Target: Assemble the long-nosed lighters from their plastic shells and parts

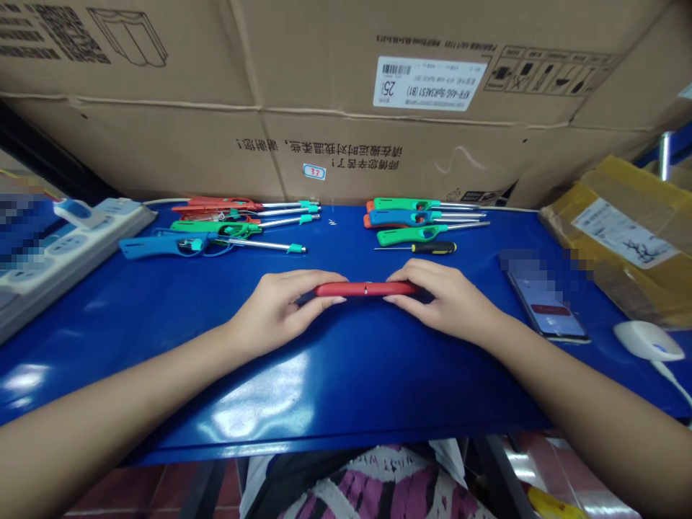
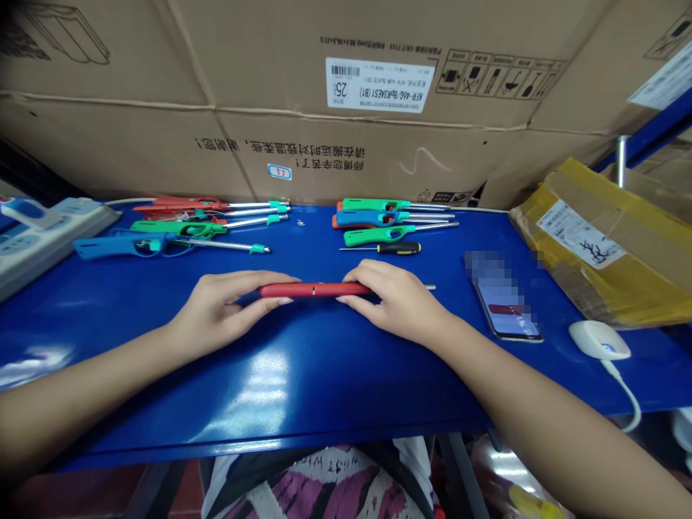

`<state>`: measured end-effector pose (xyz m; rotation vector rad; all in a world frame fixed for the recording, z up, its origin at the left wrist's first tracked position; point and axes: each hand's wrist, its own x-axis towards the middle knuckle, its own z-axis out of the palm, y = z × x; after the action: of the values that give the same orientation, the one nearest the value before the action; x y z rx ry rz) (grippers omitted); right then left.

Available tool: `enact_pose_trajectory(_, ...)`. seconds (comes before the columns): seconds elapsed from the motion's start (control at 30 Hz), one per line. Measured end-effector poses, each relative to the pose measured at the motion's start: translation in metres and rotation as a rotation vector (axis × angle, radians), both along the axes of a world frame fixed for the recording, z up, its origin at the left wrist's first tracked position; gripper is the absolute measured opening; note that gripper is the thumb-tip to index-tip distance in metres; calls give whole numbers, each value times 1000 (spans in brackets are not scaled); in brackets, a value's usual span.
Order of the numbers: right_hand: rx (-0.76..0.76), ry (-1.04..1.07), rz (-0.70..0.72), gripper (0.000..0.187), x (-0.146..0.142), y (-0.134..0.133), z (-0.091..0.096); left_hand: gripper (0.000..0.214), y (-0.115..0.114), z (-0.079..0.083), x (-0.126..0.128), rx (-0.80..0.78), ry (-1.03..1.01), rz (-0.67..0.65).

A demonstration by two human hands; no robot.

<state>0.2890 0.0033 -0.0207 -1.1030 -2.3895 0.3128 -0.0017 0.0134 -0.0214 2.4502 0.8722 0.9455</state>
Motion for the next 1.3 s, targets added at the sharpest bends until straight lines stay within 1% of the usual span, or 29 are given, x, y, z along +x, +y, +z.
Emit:
enact_pose_trajectory(0.1,-15,-33,6,20,-1,0,0,27,2,-4,1,-34,-23,32)
enact_pose_trajectory(0.17,-26,-68,9,22,-2,-1,-1,33,3,-5,2,-55,-60,73)
enact_pose_trajectory(0.23,-31,-94,4,25,-3,-1,-2,39,5,-6,2,-37,-85,92)
enact_pose_trajectory(0.27,-34,-97,-2,26,-3,-1,-2,42,6,-6,2,-12,-88,76)
enact_pose_trajectory(0.33,-42,-87,-21,28,-3,-1,-3,44,8,-5,2,55,-78,3)
enact_pose_trajectory(0.4,-67,-80,-33,28,-3,-1,-3,42,9,-5,2,107,-59,-77)
enact_pose_trajectory(0.47,-107,-82,-8,27,-3,-2,-1,38,9,-5,2,133,-35,-120)
enact_pose_trajectory(0.53,-144,-77,48,29,-3,-3,1,37,9,-7,2,134,-9,-121)
enact_pose_trajectory(0.57,-150,-71,77,33,-4,-3,1,35,8,-8,2,128,-2,-115)
enact_pose_trajectory(0.63,-129,-65,122,45,-5,-5,2,29,8,-8,2,98,7,-105)
enact_pose_trajectory(0.67,-114,-64,138,46,-6,-5,2,26,7,-8,2,80,13,-102)
enact_pose_trajectory(0.73,-100,-56,168,39,-7,-6,1,22,6,-8,2,54,22,-99)
enact_pose_trajectory(0.8,-108,-42,186,34,-8,-6,-1,24,6,-7,3,61,16,-109)
enact_pose_trajectory(0.97,-104,-48,211,38,-9,-4,-4,24,3,-8,6,104,-30,-180)
enact_pose_trajectory(1.1,-130,-12,260,32,-11,-6,-3,22,-4,-9,8,124,-68,-158)
enact_pose_trajectory(1.3,-158,11,263,30,-14,-9,-1,19,-8,-8,8,116,-64,-147)
